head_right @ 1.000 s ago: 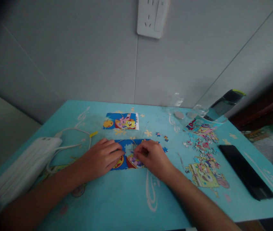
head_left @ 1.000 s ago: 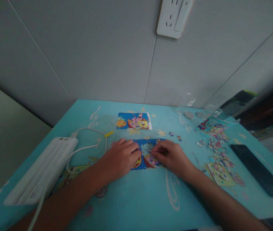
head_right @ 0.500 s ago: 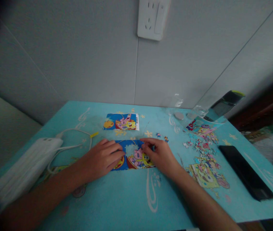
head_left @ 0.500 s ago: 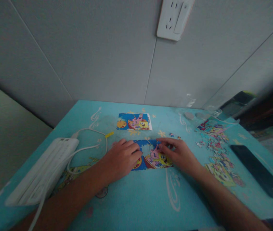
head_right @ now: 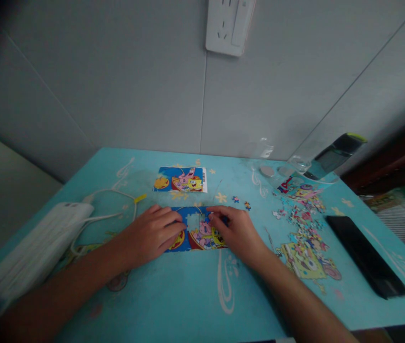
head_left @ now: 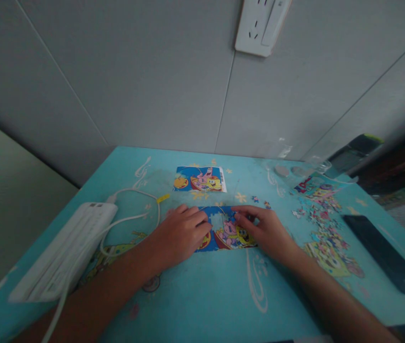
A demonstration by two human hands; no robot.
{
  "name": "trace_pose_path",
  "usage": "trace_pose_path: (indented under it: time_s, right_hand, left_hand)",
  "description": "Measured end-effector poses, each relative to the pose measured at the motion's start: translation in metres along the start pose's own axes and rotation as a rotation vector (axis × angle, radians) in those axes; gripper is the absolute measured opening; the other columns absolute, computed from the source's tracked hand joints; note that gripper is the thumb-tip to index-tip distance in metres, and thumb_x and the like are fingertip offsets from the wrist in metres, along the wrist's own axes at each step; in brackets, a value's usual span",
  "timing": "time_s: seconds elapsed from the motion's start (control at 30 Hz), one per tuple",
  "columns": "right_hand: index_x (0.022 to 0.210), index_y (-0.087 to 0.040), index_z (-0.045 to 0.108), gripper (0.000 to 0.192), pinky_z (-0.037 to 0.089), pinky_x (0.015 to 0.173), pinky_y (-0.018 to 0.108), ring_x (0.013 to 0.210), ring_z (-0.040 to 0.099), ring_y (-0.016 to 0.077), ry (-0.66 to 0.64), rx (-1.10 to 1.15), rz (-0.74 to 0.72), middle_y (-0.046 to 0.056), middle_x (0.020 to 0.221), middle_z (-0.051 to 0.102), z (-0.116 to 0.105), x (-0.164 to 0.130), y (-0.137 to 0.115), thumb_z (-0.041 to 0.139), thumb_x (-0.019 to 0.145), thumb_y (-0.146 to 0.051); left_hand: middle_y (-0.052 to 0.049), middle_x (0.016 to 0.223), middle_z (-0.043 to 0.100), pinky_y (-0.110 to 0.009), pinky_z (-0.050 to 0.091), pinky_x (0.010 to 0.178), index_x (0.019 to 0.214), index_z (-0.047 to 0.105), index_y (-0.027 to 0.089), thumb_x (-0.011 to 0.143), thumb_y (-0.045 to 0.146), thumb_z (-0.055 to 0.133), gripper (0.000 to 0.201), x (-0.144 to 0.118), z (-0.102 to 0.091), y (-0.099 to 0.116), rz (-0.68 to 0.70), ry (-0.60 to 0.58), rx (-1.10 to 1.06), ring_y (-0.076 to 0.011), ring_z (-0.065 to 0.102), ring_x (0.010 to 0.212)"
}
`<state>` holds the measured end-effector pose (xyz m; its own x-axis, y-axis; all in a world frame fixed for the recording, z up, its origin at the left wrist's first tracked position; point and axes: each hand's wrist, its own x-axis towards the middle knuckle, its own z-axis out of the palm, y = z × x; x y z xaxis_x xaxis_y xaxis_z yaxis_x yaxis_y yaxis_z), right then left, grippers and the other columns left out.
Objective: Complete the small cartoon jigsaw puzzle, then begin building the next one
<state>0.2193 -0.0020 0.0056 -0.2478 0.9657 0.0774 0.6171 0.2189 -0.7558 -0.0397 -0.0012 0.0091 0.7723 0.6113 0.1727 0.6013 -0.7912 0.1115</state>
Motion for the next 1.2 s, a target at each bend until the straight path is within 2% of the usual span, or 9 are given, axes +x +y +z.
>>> trace_pose_path:
  time_s: [0.17, 0.43, 0.6, 0.7, 0.8, 0.87, 0.97, 1.03, 1.2]
  right_hand:
    - [0.114, -0.023, 0.073, 0.027, 0.052, 0.072, 0.031, 0.082, 0.066, 0.0188, -0.026, -0.049, -0.117, 0.005, 0.098, 0.074, -0.005, -0.003, -0.006, 0.053, 0.097, -0.026]
    - [0.117, -0.025, 0.071, 0.03, 0.043, 0.101, 0.038, 0.105, 0.063, 0.0196, -0.412, -0.161, -0.465, 0.005, 0.109, 0.071, -0.011, -0.015, -0.031, 0.051, 0.098, -0.014]
    - [0.113, -0.026, 0.071, 0.023, 0.042, 0.101, 0.038, 0.104, 0.063, 0.019, -0.466, -0.206, -0.574, 0.003, 0.103, 0.073, -0.003, -0.022, -0.033, 0.054, 0.099, -0.02]
    - [0.11, -0.024, 0.072, 0.019, 0.043, 0.1, 0.038, 0.103, 0.063, 0.0193, -0.445, -0.216, -0.586, 0.003, 0.101, 0.073, -0.001, -0.022, -0.033, 0.062, 0.096, -0.032]
    - [0.109, -0.024, 0.072, 0.021, 0.045, 0.097, 0.034, 0.102, 0.064, 0.0178, -0.399, -0.19, -0.542, 0.003, 0.104, 0.073, -0.007, -0.016, -0.025, 0.06, 0.098, -0.036]
    - [0.107, -0.023, 0.073, 0.022, 0.047, 0.091, 0.032, 0.096, 0.065, 0.0175, -0.254, -0.22, -0.434, 0.004, 0.1, 0.073, -0.017, -0.007, -0.01, 0.054, 0.101, -0.034]
    - [0.102, -0.02, 0.074, 0.023, 0.048, 0.083, 0.034, 0.088, 0.065, 0.0202, 0.116, -0.373, -0.17, 0.007, 0.093, 0.073, -0.036, 0.01, 0.023, 0.054, 0.099, -0.031]
    - [0.105, -0.02, 0.075, 0.024, 0.048, 0.077, 0.034, 0.081, 0.065, 0.0212, 0.226, -0.473, -0.02, 0.007, 0.089, 0.073, -0.046, 0.019, 0.044, 0.06, 0.095, -0.035]
    - [0.1, -0.02, 0.076, 0.029, 0.045, 0.067, 0.031, 0.074, 0.064, 0.0204, 0.237, -0.5, 0.1, 0.007, 0.087, 0.073, -0.049, 0.024, 0.059, 0.064, 0.09, -0.045]
  left_hand:
    - [-0.005, 0.1, 0.064, -0.037, 0.035, 0.08, 0.103, 0.067, 0.02, 0.099, 0.024, 0.052, 0.017, 0.0, 0.002, -0.001, -0.004, 0.018, -0.01, -0.0198, 0.055, 0.092]
    - [-0.004, 0.105, 0.063, -0.036, 0.037, 0.082, 0.108, 0.067, 0.022, 0.098, 0.021, 0.053, 0.017, -0.002, 0.006, -0.003, -0.031, 0.001, -0.051, -0.0208, 0.055, 0.096]
    - [-0.004, 0.101, 0.064, -0.036, 0.037, 0.081, 0.107, 0.068, 0.022, 0.098, 0.021, 0.053, 0.018, -0.002, 0.009, -0.005, -0.014, 0.042, -0.075, -0.0201, 0.055, 0.094]
    - [-0.004, 0.1, 0.064, -0.036, 0.038, 0.082, 0.105, 0.069, 0.022, 0.098, 0.021, 0.052, 0.019, -0.002, 0.011, -0.006, 0.002, 0.076, -0.077, -0.0195, 0.055, 0.092]
    - [-0.005, 0.101, 0.064, -0.037, 0.038, 0.084, 0.105, 0.069, 0.022, 0.098, 0.02, 0.051, 0.019, -0.004, 0.013, -0.007, 0.01, 0.086, -0.082, -0.02, 0.054, 0.094]
    - [-0.005, 0.103, 0.065, -0.037, 0.037, 0.084, 0.107, 0.068, 0.022, 0.098, 0.019, 0.051, 0.02, -0.005, 0.013, -0.008, 0.014, 0.082, -0.088, -0.0204, 0.054, 0.094]
    - [-0.005, 0.105, 0.064, -0.037, 0.038, 0.084, 0.111, 0.067, 0.022, 0.098, 0.017, 0.05, 0.022, -0.005, 0.013, -0.008, 0.014, 0.078, -0.088, -0.0208, 0.055, 0.095]
    - [-0.006, 0.104, 0.064, -0.037, 0.038, 0.084, 0.111, 0.067, 0.021, 0.098, 0.017, 0.05, 0.022, -0.004, 0.012, -0.008, 0.018, 0.072, -0.084, -0.021, 0.055, 0.095]
    - [-0.006, 0.102, 0.064, -0.037, 0.038, 0.083, 0.108, 0.068, 0.02, 0.097, 0.017, 0.051, 0.02, -0.002, 0.009, -0.006, 0.011, 0.051, -0.066, -0.0212, 0.056, 0.094]
